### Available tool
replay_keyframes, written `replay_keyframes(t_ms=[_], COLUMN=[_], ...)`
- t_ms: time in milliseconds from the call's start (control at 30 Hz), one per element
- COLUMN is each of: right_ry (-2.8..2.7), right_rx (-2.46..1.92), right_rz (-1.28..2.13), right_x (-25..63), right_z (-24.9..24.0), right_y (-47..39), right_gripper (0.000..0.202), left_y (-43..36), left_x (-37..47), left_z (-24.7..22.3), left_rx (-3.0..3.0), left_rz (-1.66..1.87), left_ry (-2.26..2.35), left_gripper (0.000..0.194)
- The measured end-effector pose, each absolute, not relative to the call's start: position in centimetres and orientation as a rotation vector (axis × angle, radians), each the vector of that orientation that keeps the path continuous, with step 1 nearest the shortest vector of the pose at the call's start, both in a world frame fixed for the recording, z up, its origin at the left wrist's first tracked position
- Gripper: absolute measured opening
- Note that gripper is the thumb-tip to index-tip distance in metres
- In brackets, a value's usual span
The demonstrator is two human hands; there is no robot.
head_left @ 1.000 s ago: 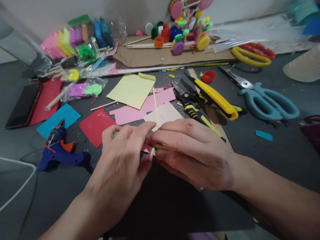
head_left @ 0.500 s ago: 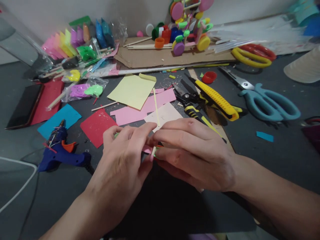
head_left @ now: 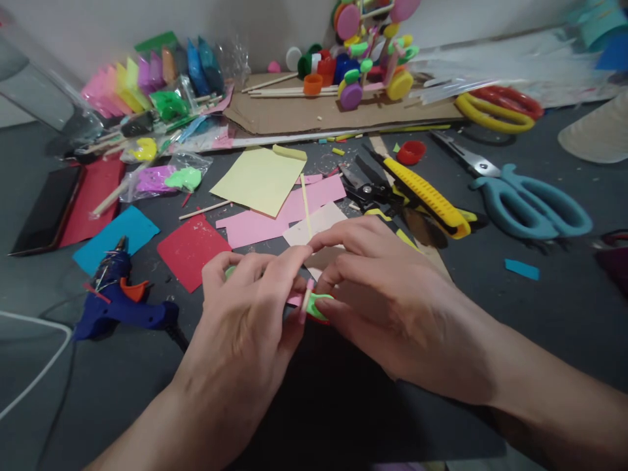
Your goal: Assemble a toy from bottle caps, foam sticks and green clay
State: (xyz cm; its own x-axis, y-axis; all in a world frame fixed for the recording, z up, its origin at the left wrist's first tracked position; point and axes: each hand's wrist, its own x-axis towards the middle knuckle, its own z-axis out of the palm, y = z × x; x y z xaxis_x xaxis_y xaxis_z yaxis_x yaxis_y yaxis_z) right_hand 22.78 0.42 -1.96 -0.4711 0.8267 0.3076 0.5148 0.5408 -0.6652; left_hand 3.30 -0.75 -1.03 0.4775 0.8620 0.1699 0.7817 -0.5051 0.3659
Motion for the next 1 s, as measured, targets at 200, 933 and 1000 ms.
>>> replay_keyframes(t_ms=[200, 933, 1000], right_ry=[-2.222, -2.104, -2.043], right_rx=[-1.160, -1.245, -1.311], right_rz=[0.571, 0.654, 0.715], right_x=[22.4, 23.5, 23.7], right_z=[-1.4, -1.2, -1.1], right_y=[0.1, 0.7, 1.1], right_gripper=[0.014, 0.015, 0.013], left_y=[-1.3, -1.3, -1.3], left_x=[3.3, 3.4, 3.2], left_z=[-1.4, -1.3, -1.1], left_rx=[2.545, 2.501, 2.417], left_rz=[0.564, 0.600, 0.632], left_ry=[1.381, 1.384, 1.396], left_gripper=[0.048, 0.048, 0.046])
